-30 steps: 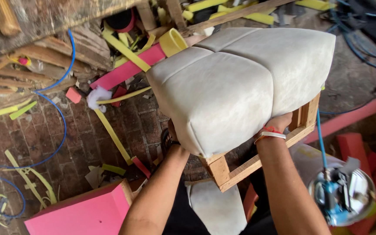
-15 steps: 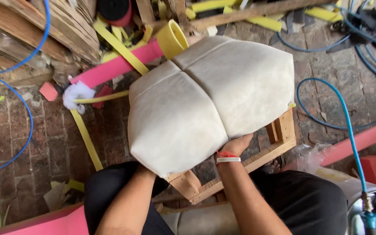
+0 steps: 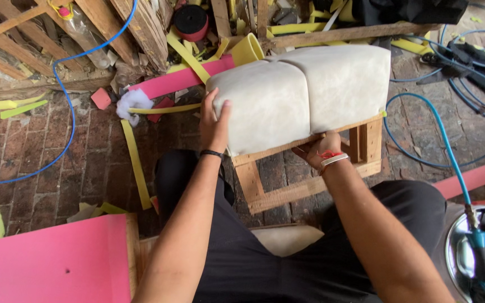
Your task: The person staples beige fabric onto a wooden cushion frame using a pneumatic staple gun. They repeatedly pull and smooth the fabric, then drive staples along the edges and corners to secure it. The cushion is repositioned and worked on from different angles, including while sitting on the floor.
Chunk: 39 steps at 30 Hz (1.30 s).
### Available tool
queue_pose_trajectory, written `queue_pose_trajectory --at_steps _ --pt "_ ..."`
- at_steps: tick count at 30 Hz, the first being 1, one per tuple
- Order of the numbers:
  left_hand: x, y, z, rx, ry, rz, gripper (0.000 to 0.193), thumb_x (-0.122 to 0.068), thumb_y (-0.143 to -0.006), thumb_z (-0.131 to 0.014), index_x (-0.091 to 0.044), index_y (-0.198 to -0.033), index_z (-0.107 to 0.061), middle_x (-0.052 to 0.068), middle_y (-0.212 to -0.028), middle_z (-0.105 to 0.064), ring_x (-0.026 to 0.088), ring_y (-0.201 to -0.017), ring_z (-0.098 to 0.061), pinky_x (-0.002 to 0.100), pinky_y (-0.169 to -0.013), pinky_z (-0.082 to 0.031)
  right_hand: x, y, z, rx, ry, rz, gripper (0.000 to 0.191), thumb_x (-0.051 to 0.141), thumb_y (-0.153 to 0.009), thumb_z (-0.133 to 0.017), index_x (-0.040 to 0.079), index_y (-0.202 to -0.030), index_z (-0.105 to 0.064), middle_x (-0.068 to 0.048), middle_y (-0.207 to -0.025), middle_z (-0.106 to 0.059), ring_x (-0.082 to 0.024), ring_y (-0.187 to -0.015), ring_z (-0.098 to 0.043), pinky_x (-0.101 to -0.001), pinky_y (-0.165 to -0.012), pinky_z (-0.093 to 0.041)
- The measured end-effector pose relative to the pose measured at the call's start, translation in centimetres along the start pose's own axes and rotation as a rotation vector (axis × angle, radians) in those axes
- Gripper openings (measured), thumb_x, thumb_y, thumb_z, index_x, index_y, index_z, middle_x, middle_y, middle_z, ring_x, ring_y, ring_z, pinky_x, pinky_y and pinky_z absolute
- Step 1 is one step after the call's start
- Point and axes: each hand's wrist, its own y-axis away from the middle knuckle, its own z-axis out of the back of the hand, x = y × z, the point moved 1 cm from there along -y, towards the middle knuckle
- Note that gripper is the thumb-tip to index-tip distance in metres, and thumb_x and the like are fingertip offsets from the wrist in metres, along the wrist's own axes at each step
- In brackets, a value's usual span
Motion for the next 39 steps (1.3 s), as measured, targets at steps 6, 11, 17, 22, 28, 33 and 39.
queue_pose_trajectory --at_steps 6,11,17,22,28,33,39 --pt "0.5 1.5 -0.7 -0.006 -0.011 0.019 0.063 -0.044 -0.089 -0.077 -0.022 -0.142 -0.049 0.017 -0.157 -0.043 0.034 -0.135 -0.055 0.045 -0.099 -0.06 1.7 -1.8 5.9 0.124 0.513 -0.046 0.044 0.037 -0.107 -0.033 0.002 -0.124 -0.055 -0.018 -0.128 -0.068 -0.032 -0.118 -0.066 -0.0466 -0.107 -0.048" --pt "1.2 0.3 -1.1 0.004 0.017 0.041 0.059 -0.044 -0.091 -0.077 -0.022 -0.141 -0.054 0.017 -0.156 -0.044 0.033 -0.134 -0.055 0.044 -0.1 -0.059 6.1 -4.3 11.2 -0.259 0.349 0.344 0.028 0.024 -0.095 -0.062 0.003 -0.11 -0.073 -0.013 -0.107 -0.079 -0.02 -0.091 -0.074 -0.0308 -0.069 -0.053" --pt "2.4 -0.1 -2.1 -0.098 0.063 0.075 0.055 -0.045 -0.091 -0.074 -0.023 -0.138 -0.056 0.017 -0.159 -0.043 0.032 -0.131 -0.059 0.042 -0.097 -0.061 7.2 -6.7 14.1 -0.345 0.626 0.714 0.036 0.019 -0.094 -0.071 -0.002 -0.122 -0.071 -0.013 -0.111 -0.073 -0.02 -0.096 -0.069 -0.0327 -0.08 -0.051" --pt "1.7 -0.4 -2.0 -0.064 0.107 0.103 0.051 -0.044 -0.094 -0.071 -0.018 -0.136 -0.056 0.017 -0.16 -0.04 0.031 -0.135 -0.055 0.043 -0.101 -0.058 6.8 -6.2 14.2 -0.388 0.807 0.738 0.04 0.022 -0.09 -0.073 0.003 -0.125 -0.069 -0.015 -0.116 -0.074 -0.023 -0.107 -0.07 -0.0356 -0.098 -0.052" --pt "0.3 0.2 -2.0 -0.06 0.099 0.063 0.043 -0.036 -0.099 -0.068 -0.013 -0.134 -0.057 0.019 -0.156 -0.044 0.031 -0.142 -0.048 0.046 -0.113 -0.047 7.2 -4.9 14.0 -0.471 0.902 0.633 0.041 0.026 -0.085 -0.073 0.008 -0.122 -0.071 -0.012 -0.117 -0.073 -0.022 -0.104 -0.071 -0.0341 -0.095 -0.054" --pt "-0.5 0.5 -2.5 -0.152 0.135 0.214 0.033 -0.029 -0.097 -0.063 -0.011 -0.124 -0.064 0.017 -0.153 -0.05 0.03 -0.141 -0.051 0.046 -0.112 -0.046 7.6 -4.0 14.7 -0.471 1.04 0.661 0.038 0.027 -0.086 -0.075 0.01 -0.12 -0.073 -0.014 -0.113 -0.074 -0.025 -0.103 -0.071 -0.0372 -0.095 -0.052" --pt "-0.7 -0.8 -2.3 -0.141 0.196 0.185 0.036 -0.021 -0.092 -0.055 -0.008 -0.12 -0.073 0.02 -0.152 -0.057 0.031 -0.136 -0.058 0.043 -0.111 -0.047 7.2 -4.4 13.8 -0.512 1.127 0.739 0.038 0.03 -0.089 -0.076 0.009 -0.121 -0.074 -0.018 -0.111 -0.074 -0.03 -0.1 -0.07 -0.0406 -0.093 -0.053"
